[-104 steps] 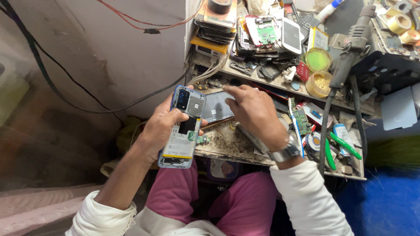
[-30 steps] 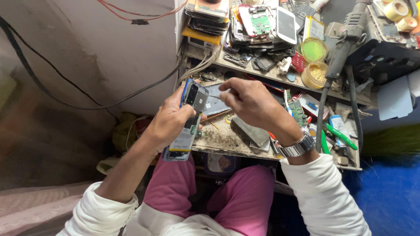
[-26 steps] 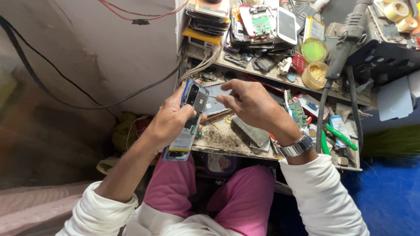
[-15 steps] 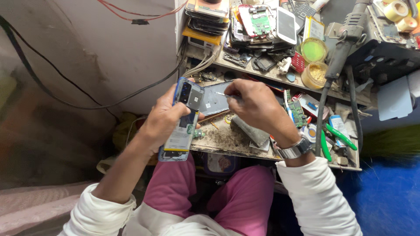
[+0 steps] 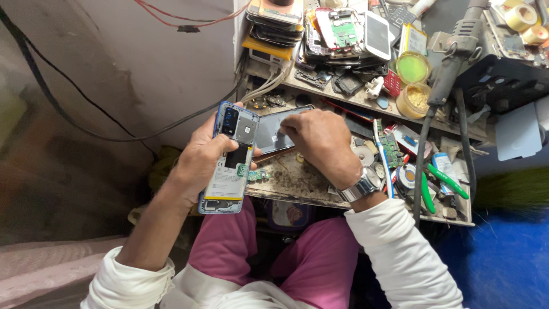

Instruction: The person disassembles a smartphone by unscrewing the back cover and removing internal components. They then reassemble the device by placing the back cover back on and securing it with screws.

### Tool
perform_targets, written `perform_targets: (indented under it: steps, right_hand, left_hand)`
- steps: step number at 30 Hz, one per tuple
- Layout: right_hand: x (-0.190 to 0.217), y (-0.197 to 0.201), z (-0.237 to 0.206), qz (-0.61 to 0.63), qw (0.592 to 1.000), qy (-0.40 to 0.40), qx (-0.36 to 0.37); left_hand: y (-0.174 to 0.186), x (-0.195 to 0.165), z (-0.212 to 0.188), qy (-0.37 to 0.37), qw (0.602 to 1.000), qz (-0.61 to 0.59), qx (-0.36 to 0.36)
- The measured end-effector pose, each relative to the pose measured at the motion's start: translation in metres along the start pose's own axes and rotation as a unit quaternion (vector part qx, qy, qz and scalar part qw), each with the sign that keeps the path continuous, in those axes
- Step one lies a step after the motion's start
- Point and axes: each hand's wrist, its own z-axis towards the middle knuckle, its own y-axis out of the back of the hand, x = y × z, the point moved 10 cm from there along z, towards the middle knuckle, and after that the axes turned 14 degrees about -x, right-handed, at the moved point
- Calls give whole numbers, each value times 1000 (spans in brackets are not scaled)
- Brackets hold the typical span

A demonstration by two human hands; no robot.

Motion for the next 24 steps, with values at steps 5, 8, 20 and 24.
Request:
perform_targets:
  steps: [5,8,20,24]
  right_hand:
    - [-5,25,3,120,990,-46,-57]
    - [-2,26,3,267,960,-72,-46]
    - [40,46,-8,255,943,31,-213]
    - [45,48,-18,175,948,74,-255]
  left_hand:
    - [1,0,0,10,1000,-8,-1]
    - [-1,1,0,15,1000,-11,1]
    - [-13,4,-12,17,998,-51,35]
    - [-14,3,-15,15,996,-83,38]
